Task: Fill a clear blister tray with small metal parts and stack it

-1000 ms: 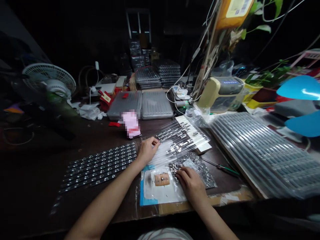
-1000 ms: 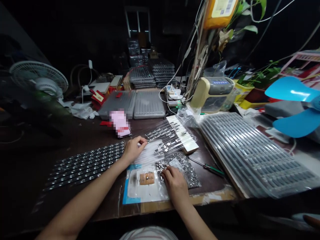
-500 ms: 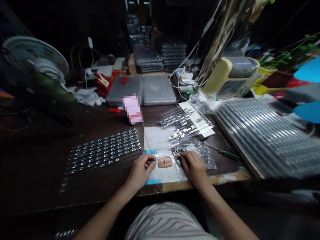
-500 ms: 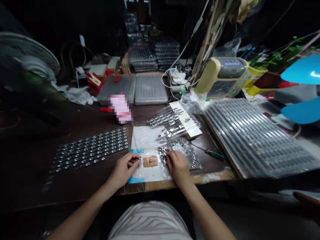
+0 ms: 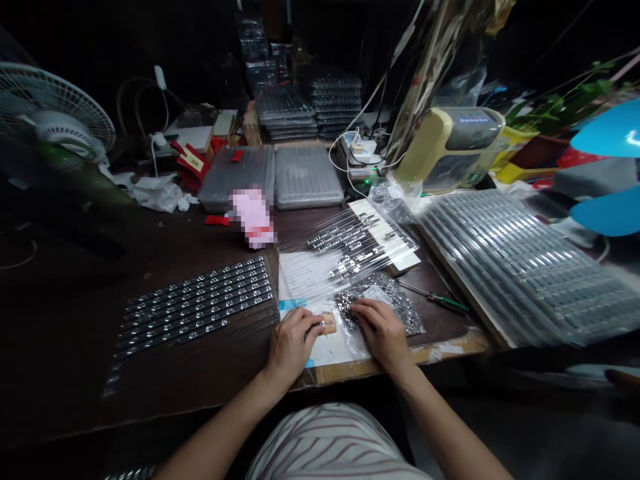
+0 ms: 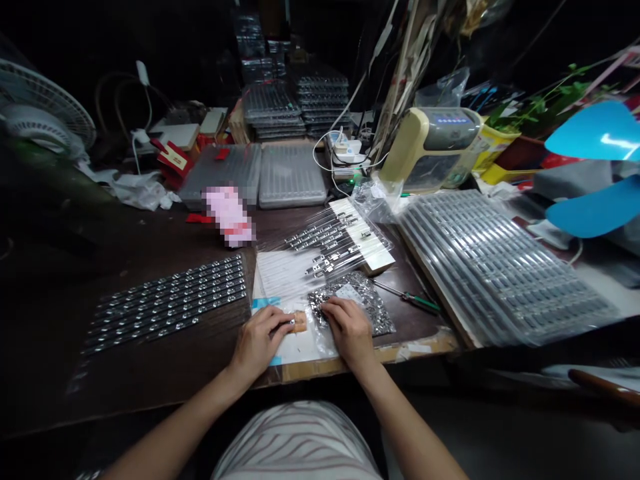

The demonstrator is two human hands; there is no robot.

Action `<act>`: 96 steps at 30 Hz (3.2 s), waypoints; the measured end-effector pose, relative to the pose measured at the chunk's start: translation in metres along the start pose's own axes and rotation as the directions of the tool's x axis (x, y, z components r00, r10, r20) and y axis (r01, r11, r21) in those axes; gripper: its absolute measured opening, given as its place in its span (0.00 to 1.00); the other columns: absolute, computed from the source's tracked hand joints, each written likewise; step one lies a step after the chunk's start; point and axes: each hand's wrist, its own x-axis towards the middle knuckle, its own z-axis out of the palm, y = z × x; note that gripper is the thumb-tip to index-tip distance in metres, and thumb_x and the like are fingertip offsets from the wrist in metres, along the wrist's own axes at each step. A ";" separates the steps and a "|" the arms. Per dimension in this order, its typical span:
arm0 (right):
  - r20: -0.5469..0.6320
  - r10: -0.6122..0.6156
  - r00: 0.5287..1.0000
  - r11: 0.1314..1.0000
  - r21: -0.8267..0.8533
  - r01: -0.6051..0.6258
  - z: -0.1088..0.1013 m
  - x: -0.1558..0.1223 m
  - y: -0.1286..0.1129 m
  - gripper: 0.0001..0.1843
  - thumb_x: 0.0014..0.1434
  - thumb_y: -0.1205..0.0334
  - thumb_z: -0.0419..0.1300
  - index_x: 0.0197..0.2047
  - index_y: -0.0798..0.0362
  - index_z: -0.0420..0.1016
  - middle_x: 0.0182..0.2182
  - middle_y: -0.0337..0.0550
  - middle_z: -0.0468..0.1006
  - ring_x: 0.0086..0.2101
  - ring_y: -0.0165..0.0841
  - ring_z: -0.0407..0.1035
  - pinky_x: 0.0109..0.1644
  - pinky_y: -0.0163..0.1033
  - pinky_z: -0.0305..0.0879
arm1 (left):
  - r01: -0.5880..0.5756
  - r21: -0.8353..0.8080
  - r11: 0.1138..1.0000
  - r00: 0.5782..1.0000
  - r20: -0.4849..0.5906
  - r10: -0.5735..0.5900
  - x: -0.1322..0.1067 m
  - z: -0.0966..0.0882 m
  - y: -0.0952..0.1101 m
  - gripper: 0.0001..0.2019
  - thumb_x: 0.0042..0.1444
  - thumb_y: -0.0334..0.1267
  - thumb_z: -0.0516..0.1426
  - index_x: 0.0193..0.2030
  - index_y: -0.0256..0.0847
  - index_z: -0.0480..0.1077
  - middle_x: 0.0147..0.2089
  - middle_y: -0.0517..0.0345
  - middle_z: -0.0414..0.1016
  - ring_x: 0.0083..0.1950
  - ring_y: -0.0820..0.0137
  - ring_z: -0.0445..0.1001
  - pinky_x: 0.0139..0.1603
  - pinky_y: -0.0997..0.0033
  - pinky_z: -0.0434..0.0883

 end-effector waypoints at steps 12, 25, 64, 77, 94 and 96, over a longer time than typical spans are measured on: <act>0.054 0.051 0.997 0.995 0.087 -0.056 0.007 0.009 -0.029 0.05 0.60 0.60 0.60 0.33 0.51 0.75 0.28 0.39 0.78 0.31 0.30 0.69 0.37 0.36 0.62 | -0.019 -0.055 0.998 0.999 -0.034 0.017 0.002 0.000 0.000 0.06 0.58 0.31 0.56 0.39 0.41 0.74 0.36 0.56 0.73 0.38 0.69 0.72 0.40 0.71 0.69; 0.198 -0.003 0.980 0.983 -0.180 0.039 0.021 0.011 -0.039 0.11 0.61 0.57 0.58 0.47 0.43 0.76 0.43 0.43 0.76 0.42 0.36 0.64 0.43 0.41 0.57 | 0.039 -0.230 0.972 0.967 -0.235 -0.095 0.001 -0.005 -0.011 0.05 0.58 0.34 0.56 0.39 0.41 0.74 0.38 0.56 0.73 0.40 0.71 0.73 0.37 0.75 0.70; 0.018 0.020 1.000 1.000 -0.011 -0.020 -0.007 -0.001 -0.002 0.09 0.63 0.66 0.53 0.43 0.50 0.73 0.37 0.44 0.77 0.39 0.34 0.69 0.44 0.41 0.66 | -0.097 -0.144 0.985 0.994 0.041 0.104 0.015 0.013 0.009 0.05 0.57 0.32 0.58 0.37 0.42 0.75 0.35 0.56 0.76 0.39 0.69 0.72 0.41 0.68 0.69; 0.148 -0.023 0.989 0.999 0.027 0.019 0.029 0.011 -0.042 0.08 0.61 0.59 0.58 0.34 0.49 0.78 0.34 0.42 0.79 0.36 0.32 0.71 0.41 0.38 0.63 | 0.182 0.383 0.906 0.940 -0.337 -0.046 -0.019 -0.083 -0.073 0.04 0.54 0.38 0.59 0.34 0.48 0.77 0.42 0.55 0.73 0.45 0.61 0.68 0.47 0.60 0.64; 0.156 -0.038 0.987 0.947 -0.309 0.086 -0.012 -0.004 -0.009 0.13 0.63 0.58 0.54 0.49 0.48 0.74 0.45 0.48 0.75 0.40 0.38 0.69 0.41 0.43 0.66 | -0.067 0.320 0.945 0.976 -0.176 0.129 0.056 -0.067 -0.045 0.06 0.57 0.35 0.55 0.37 0.44 0.75 0.39 0.56 0.76 0.42 0.65 0.72 0.47 0.62 0.63; 0.117 -0.041 0.992 0.951 -0.299 0.075 -0.011 -0.008 -0.002 0.11 0.64 0.59 0.53 0.45 0.49 0.75 0.42 0.47 0.76 0.39 0.36 0.70 0.41 0.41 0.66 | -0.097 0.269 0.958 0.986 -0.103 0.129 0.093 -0.044 -0.033 0.06 0.57 0.34 0.55 0.38 0.43 0.74 0.38 0.55 0.76 0.40 0.66 0.72 0.44 0.64 0.64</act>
